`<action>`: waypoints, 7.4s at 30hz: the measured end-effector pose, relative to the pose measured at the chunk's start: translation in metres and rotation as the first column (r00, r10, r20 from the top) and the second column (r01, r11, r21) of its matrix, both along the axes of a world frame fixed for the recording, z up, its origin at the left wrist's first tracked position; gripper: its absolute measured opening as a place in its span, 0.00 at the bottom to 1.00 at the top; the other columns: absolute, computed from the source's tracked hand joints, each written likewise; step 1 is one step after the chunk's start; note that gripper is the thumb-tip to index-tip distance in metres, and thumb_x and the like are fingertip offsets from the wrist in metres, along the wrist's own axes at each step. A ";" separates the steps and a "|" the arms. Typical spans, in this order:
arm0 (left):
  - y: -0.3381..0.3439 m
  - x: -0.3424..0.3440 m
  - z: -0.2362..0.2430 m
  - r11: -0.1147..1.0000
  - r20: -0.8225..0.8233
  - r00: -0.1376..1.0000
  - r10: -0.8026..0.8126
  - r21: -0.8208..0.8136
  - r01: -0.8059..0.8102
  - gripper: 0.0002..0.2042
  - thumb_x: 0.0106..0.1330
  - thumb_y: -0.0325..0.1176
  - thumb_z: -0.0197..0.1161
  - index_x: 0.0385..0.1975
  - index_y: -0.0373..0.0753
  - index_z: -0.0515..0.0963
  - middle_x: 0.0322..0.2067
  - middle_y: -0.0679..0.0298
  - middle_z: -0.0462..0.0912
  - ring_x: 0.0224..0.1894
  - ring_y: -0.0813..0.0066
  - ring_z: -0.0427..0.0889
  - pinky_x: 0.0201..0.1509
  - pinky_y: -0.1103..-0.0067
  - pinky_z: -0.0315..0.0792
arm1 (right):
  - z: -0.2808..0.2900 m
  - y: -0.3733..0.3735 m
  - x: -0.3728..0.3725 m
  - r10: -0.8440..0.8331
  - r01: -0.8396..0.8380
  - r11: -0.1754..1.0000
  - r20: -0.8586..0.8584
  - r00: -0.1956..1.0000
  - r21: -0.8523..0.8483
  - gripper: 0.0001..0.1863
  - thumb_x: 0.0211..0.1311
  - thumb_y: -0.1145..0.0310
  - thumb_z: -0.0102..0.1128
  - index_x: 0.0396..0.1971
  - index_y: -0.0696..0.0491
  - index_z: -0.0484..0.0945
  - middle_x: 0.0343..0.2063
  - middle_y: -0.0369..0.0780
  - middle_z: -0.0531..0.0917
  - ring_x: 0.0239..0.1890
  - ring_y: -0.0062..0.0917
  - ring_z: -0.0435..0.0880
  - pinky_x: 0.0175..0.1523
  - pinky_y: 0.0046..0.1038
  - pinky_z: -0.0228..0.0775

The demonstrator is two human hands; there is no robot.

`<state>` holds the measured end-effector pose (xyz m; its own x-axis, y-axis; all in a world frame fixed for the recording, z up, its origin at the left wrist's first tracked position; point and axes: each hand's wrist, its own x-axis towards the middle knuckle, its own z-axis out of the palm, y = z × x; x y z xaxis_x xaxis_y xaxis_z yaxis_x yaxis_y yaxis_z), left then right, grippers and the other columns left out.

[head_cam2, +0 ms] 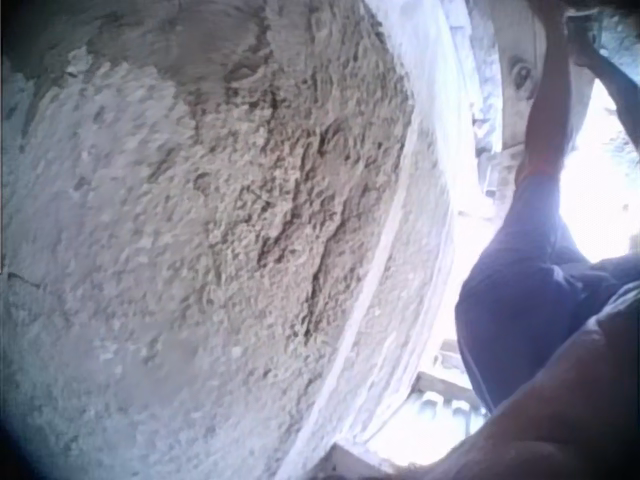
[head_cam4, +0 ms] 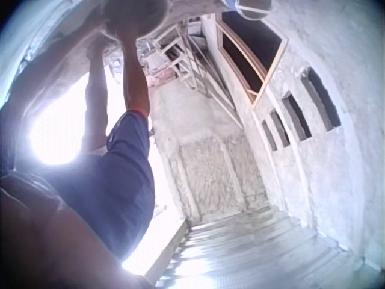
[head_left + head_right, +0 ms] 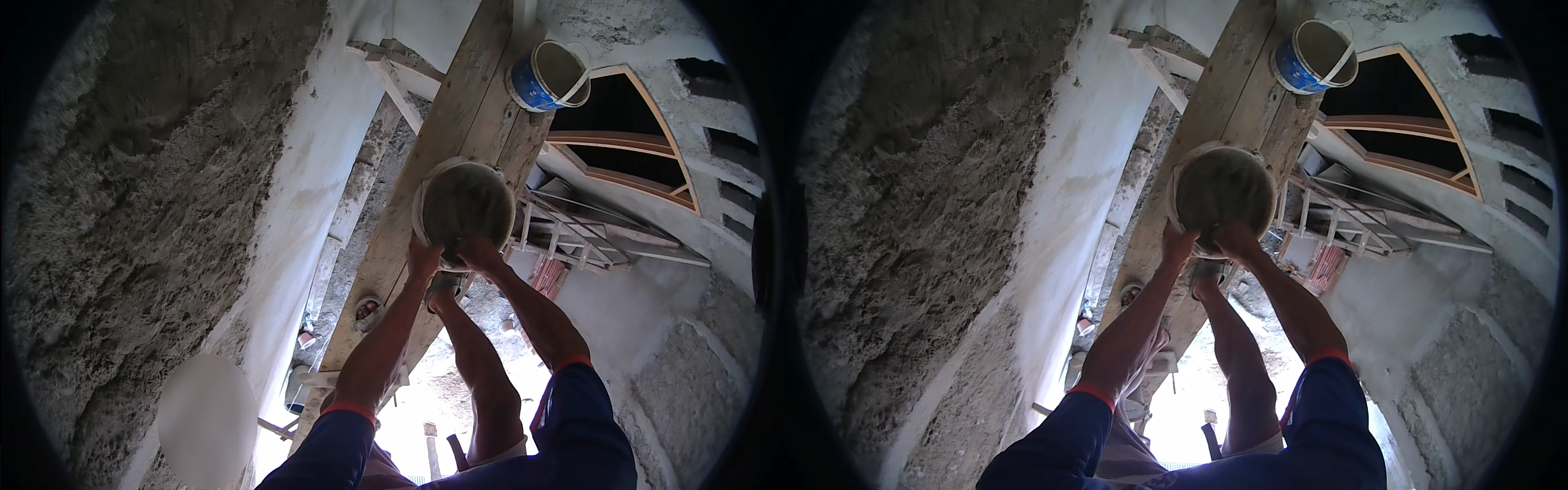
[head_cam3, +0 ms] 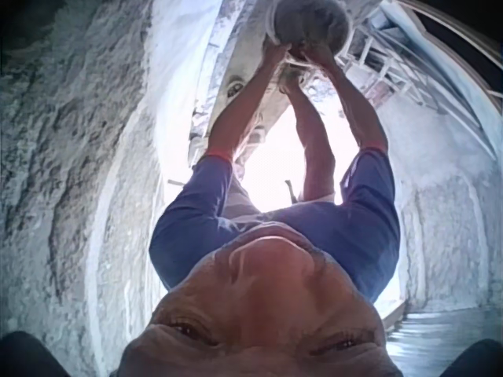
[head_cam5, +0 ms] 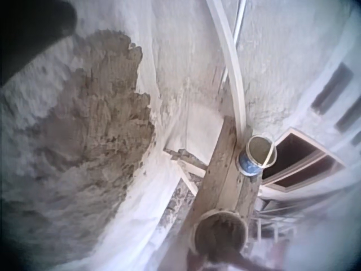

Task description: The person applies wet plaster from a bucket onto a wall using a trowel while standing on a wooden scaffold.

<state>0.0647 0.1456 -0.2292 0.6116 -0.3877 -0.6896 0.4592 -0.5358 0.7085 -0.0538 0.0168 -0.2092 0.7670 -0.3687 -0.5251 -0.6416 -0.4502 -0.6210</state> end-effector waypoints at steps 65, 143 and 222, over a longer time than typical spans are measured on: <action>0.300 0.039 0.477 0.870 0.227 0.870 0.438 0.137 -0.474 0.25 0.53 0.27 0.59 0.55 0.33 0.76 0.41 0.54 0.86 0.44 0.66 0.84 0.47 0.72 0.75 | 0.518 0.080 0.090 0.627 -0.609 0.761 0.013 0.779 -0.222 0.22 0.59 0.63 0.62 0.53 0.52 0.72 0.32 0.50 0.82 0.37 0.40 0.85 0.40 0.42 0.77; -0.014 -0.182 0.532 -0.759 0.038 -0.761 0.647 -0.068 -0.648 0.29 0.50 0.23 0.55 0.58 0.32 0.70 0.42 0.58 0.80 0.36 0.70 0.81 0.37 0.76 0.77 | 0.725 0.112 0.482 0.944 -0.986 0.015 0.327 -0.041 -0.165 0.25 0.66 0.60 0.59 0.59 0.59 0.72 0.30 0.37 0.79 0.29 0.20 0.78 0.32 0.26 0.73; -0.061 -0.094 0.674 -0.458 0.259 -0.500 0.826 -0.209 -0.864 0.29 0.49 0.22 0.55 0.58 0.33 0.73 0.41 0.52 0.84 0.42 0.64 0.83 0.48 0.72 0.76 | 0.743 0.038 0.342 0.533 -0.233 -0.592 -0.158 -0.832 -0.772 0.11 0.63 0.72 0.54 0.44 0.55 0.77 0.32 0.47 0.82 0.36 0.38 0.85 0.40 0.38 0.80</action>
<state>-0.0292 0.0845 0.4446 0.0668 0.9092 -0.4110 0.1947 0.3921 0.8991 0.2884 0.0552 0.5334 -0.2871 0.9444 -0.1600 0.9515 0.3004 0.0656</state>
